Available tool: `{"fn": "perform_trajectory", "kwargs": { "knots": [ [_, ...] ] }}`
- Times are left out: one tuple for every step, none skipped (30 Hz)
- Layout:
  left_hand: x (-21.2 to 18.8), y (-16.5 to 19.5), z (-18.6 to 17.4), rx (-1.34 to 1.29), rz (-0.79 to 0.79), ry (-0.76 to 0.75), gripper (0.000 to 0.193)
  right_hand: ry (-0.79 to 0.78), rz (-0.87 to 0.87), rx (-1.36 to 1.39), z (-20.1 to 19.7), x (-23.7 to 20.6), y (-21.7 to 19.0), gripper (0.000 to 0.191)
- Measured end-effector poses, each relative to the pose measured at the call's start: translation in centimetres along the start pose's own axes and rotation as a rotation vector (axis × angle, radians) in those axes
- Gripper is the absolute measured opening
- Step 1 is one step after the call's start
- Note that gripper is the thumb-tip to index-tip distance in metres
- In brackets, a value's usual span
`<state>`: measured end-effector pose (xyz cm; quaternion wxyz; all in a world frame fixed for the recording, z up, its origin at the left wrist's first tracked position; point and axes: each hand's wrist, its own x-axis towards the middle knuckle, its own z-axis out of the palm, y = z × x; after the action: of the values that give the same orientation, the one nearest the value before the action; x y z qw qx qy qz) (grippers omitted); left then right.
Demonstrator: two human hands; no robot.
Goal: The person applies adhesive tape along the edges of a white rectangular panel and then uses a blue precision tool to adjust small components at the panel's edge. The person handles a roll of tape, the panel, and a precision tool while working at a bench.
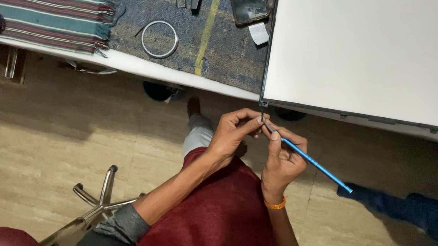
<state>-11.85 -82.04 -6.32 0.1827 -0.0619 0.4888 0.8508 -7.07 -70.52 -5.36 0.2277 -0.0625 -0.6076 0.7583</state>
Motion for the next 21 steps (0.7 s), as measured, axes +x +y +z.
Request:
{"fn": "perform_trajectory", "kwargs": {
  "knots": [
    [0.05, -0.03, -0.01, 0.003, 0.002, 0.000, 0.023, -0.004, 0.003, 0.003, -0.01, 0.05, 0.01, 0.012],
    [0.02, -0.08, -0.04, 0.005, 0.003, 0.002, 0.023, -0.008, 0.008, 0.006, -0.05, 0.03, -0.01, 0.012],
    [0.04, -0.11, -0.05, 0.007, 0.004, 0.004, 0.023, -0.012, 0.012, 0.009, -0.08, 0.06, 0.00, 0.012],
    [0.04, -0.14, -0.07, 0.006, 0.003, 0.004, 0.023, -0.011, 0.007, 0.008, -0.08, 0.07, 0.01, 0.012],
    [0.04, -0.17, -0.10, 0.006, 0.001, 0.004, 0.024, -0.010, 0.003, 0.007, -0.08, 0.08, 0.04, 0.012],
    [0.04, -0.19, -0.12, 0.006, -0.001, 0.004, 0.024, -0.008, -0.001, 0.006, -0.08, 0.07, 0.06, 0.013],
    [0.03, -0.22, -0.14, 0.003, 0.003, 0.000, 0.024, -0.006, 0.004, 0.007, -0.10, 0.05, 0.05, 0.013],
    [0.02, -0.25, -0.14, 0.000, 0.007, -0.004, 0.024, -0.005, 0.010, 0.008, -0.12, 0.01, 0.02, 0.013],
    [0.00, -0.27, -0.16, -0.002, 0.011, -0.007, 0.024, -0.003, 0.015, 0.009, -0.13, -0.02, 0.01, 0.013],
    [0.02, -0.29, -0.18, 0.001, 0.010, -0.005, 0.024, -0.003, 0.014, 0.006, -0.12, -0.01, 0.02, 0.012],
    [-0.02, -0.28, -0.20, 0.004, 0.007, -0.002, 0.024, -0.003, 0.014, 0.002, -0.10, -0.05, -0.01, 0.012],
    [0.00, -0.28, -0.20, 0.007, 0.005, 0.000, 0.024, -0.003, 0.014, -0.001, -0.10, -0.02, 0.00, 0.012],
    [0.02, -0.26, -0.18, 0.011, 0.009, 0.002, 0.024, -0.006, 0.014, 0.001, -0.10, 0.01, 0.00, 0.012],
    [0.05, -0.25, -0.14, 0.015, 0.012, 0.003, 0.024, -0.010, 0.015, 0.002, -0.12, 0.07, 0.00, 0.012],
    [0.08, -0.22, -0.11, 0.019, 0.016, 0.004, 0.024, -0.013, 0.015, 0.004, -0.13, 0.11, 0.00, 0.012],
    [0.11, -0.18, -0.08, 0.022, 0.016, 0.010, 0.023, -0.016, 0.023, 0.005, -0.16, 0.15, -0.01, 0.012],
    [0.14, -0.14, -0.06, 0.025, 0.017, 0.016, 0.022, -0.018, 0.032, 0.007, -0.20, 0.22, -0.01, 0.012],
    [0.13, -0.08, -0.07, 0.029, 0.016, 0.022, 0.022, -0.020, 0.040, 0.010, -0.20, 0.22, -0.02, 0.012],
    [0.15, -0.03, -0.10, 0.040, 0.009, 0.028, 0.021, -0.017, 0.048, 0.019, -0.20, 0.27, -0.01, 0.012],
    [0.12, 0.02, -0.14, 0.050, 0.000, 0.035, 0.020, -0.013, 0.056, 0.027, -0.20, 0.31, -0.02, 0.012],
    [0.11, 0.05, -0.19, 0.061, -0.008, 0.042, 0.019, -0.010, 0.064, 0.035, -0.15, 0.37, -0.01, 0.012]
  ]
}}
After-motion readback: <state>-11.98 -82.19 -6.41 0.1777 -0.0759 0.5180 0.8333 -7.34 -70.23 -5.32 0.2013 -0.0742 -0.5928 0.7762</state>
